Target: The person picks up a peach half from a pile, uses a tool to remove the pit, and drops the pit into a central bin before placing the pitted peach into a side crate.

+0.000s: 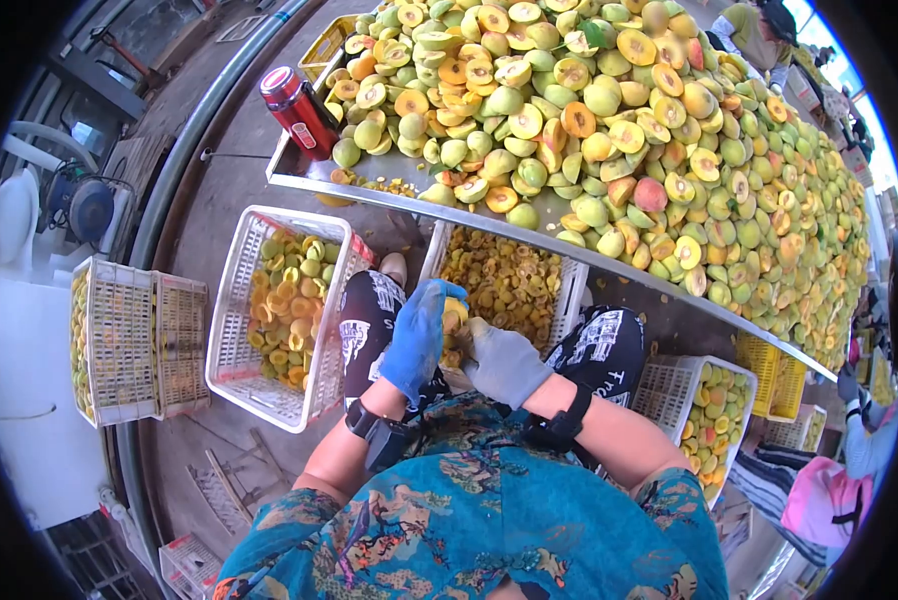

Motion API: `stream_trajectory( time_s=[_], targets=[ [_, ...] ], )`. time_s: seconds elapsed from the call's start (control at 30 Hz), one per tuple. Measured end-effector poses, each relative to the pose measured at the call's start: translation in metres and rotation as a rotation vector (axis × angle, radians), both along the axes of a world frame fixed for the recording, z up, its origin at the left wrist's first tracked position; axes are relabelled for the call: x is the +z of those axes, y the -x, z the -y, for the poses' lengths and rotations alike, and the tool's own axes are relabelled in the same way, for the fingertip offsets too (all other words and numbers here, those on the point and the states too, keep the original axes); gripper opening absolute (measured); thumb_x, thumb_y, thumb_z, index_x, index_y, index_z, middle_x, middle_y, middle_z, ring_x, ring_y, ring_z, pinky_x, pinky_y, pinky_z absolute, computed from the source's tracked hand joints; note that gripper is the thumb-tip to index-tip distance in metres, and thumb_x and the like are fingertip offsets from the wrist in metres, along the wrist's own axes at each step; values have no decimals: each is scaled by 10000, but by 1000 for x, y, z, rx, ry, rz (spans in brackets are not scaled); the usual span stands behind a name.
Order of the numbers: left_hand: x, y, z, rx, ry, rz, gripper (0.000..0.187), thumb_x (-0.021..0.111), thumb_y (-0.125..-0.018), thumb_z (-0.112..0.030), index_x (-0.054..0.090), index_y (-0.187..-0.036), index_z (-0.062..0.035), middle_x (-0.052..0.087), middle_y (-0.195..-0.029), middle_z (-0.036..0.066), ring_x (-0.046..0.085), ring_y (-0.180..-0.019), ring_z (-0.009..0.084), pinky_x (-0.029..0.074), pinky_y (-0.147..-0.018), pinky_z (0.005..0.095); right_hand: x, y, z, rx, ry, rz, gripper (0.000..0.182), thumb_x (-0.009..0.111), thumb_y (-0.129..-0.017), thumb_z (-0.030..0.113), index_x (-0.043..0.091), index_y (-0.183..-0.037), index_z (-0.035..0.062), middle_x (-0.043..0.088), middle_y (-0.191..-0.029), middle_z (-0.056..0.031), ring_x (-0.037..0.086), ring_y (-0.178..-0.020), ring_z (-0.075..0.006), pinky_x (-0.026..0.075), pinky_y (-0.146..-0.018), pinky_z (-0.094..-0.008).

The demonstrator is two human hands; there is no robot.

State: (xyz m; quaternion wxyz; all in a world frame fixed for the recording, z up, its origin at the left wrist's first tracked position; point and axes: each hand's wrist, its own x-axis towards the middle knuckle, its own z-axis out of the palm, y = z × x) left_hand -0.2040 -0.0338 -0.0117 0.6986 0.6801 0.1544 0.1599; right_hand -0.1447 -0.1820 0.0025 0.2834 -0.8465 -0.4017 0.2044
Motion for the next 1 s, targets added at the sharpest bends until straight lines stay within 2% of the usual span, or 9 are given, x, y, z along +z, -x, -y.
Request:
stream_trajectory(
  time_s=[0.27,0.4,0.5,0.57,0.67,0.77,0.9,0.97,1.0],
  targets=[
    [22,-9,-11,-107,302,-105,418,469,-1021,-357,659,-979,13,652,-899,69,595,-814,124,471,-781,255,8,-6,1,42,-106,-226,362,628,-808,219,512,-1052,-22,617,-777,-272,626,-769,-449,500,-677,-518],
    [22,-14,-9,-119,137,-76,469,458,-1020,-370,669,-965,46,669,-905,104,633,-827,156,495,-792,278,15,-11,1,78,24,-184,330,609,-817,205,529,-1034,-31,612,-809,-294,611,-797,-468,494,-698,-523],
    [27,-18,-12,-152,80,-165,454,477,-1016,-353,675,-949,50,672,-909,103,628,-839,155,492,-796,284,12,-15,1,74,-40,-144,307,590,-848,253,527,-977,-19,644,-752,-223,656,-728,-397,502,-649,-485],
    [26,-16,-15,-218,-8,10,436,477,-1013,-332,677,-958,52,675,-903,104,625,-848,159,488,-806,291,38,-22,0,86,5,-886,297,611,-859,236,550,-1003,-15,616,-703,-107,649,-650,-231,498,-594,-382],
    [39,-25,-18,-257,0,-9,421,498,-992,-324,679,-951,54,679,-904,115,628,-859,175,486,-824,307,35,-21,-1,74,-122,-818,260,602,-875,243,558,-961,1,576,-692,-35,593,-613,-126,466,-554,-314],
    [64,-30,-29,-386,39,-39,427,522,-964,-337,685,-927,56,686,-908,130,638,-854,194,494,-825,322,40,-28,1,109,-195,-938,261,575,-860,251,587,-916,-3,613,-722,-95,581,-650,-153,470,-624,-314],
    [53,-33,-37,-504,152,25,414,564,-937,-334,696,-891,56,696,-891,145,658,-840,219,512,-805,339,29,-33,3,181,-238,-1167,224,589,-844,238,594,-890,19,611,-728,-68,581,-658,-148,466,-624,-313],
    [43,-42,-44,-586,87,-97,356,602,-920,-290,695,-929,53,701,-920,133,656,-856,205,514,-811,328,45,-34,-4,184,92,-735,222,620,-843,266,600,-866,46,601,-739,-23,569,-676,-127,460,-634,-296],
    [39,-44,-47,-667,23,-223,309,640,-904,-247,693,-968,51,706,-949,121,654,-871,191,515,-817,317,43,-32,-4,187,95,-736,222,620,-843,266,600,-866,46,601,-739,-23,569,-676,-127,460,-634,-296]
  ],
)
